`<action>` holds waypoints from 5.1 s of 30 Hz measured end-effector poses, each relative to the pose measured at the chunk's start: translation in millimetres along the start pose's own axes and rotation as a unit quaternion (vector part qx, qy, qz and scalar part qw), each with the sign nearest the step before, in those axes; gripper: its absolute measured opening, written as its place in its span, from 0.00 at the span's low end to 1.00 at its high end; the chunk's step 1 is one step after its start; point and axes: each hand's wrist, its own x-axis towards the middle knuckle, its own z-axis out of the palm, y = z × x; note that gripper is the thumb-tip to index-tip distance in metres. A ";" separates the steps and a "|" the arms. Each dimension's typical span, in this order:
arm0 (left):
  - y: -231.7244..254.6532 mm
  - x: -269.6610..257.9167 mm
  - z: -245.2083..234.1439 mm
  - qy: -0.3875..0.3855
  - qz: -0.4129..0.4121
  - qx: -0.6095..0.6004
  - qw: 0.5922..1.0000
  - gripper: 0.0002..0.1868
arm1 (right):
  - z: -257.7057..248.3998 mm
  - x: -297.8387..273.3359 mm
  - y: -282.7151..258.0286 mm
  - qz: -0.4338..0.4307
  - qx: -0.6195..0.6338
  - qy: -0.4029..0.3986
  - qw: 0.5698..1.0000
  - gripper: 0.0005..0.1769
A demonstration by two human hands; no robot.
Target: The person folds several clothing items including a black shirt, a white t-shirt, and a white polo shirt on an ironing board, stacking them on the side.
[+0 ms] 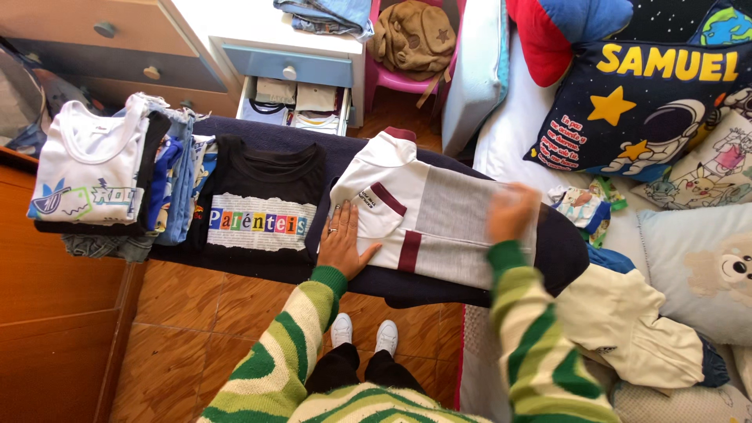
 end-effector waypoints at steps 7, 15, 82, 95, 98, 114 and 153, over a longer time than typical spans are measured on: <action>-11.6 -5.2 22.9 0.066 0.008 -0.010 0.998 0.53 | 72.6 -67.7 -178.2 0.018 0.236 -0.346 0.908 0.18; -18.3 -7.5 29.1 0.225 0.030 -0.118 0.967 0.34 | 96.8 -68.4 -171.9 -0.108 0.112 -0.358 0.921 0.11; -63.2 154.3 -76.8 -0.101 -0.071 -0.590 0.798 0.11 | -116.7 24.9 69.7 0.247 0.282 -0.208 0.903 0.20; -73.9 33.7 -4.3 -0.098 -0.038 -0.200 0.974 0.05 | -139.7 -64.1 59.9 0.024 -0.035 -0.173 0.984 0.17; -86.6 51.7 13.9 -0.018 -0.117 -0.281 0.952 0.06 | -143.4 -66.7 60.8 -0.031 -0.069 -0.146 0.986 0.17; -72.9 121.4 3.4 -0.074 -0.262 -0.184 0.945 0.15 | -88.5 -74.2 -28.4 0.041 -0.278 -0.246 0.928 0.45; -45.1 76.4 8.7 0.057 0.118 -0.161 0.978 0.27 | 43.4 -149.9 -169.8 0.252 0.158 -0.262 0.918 0.18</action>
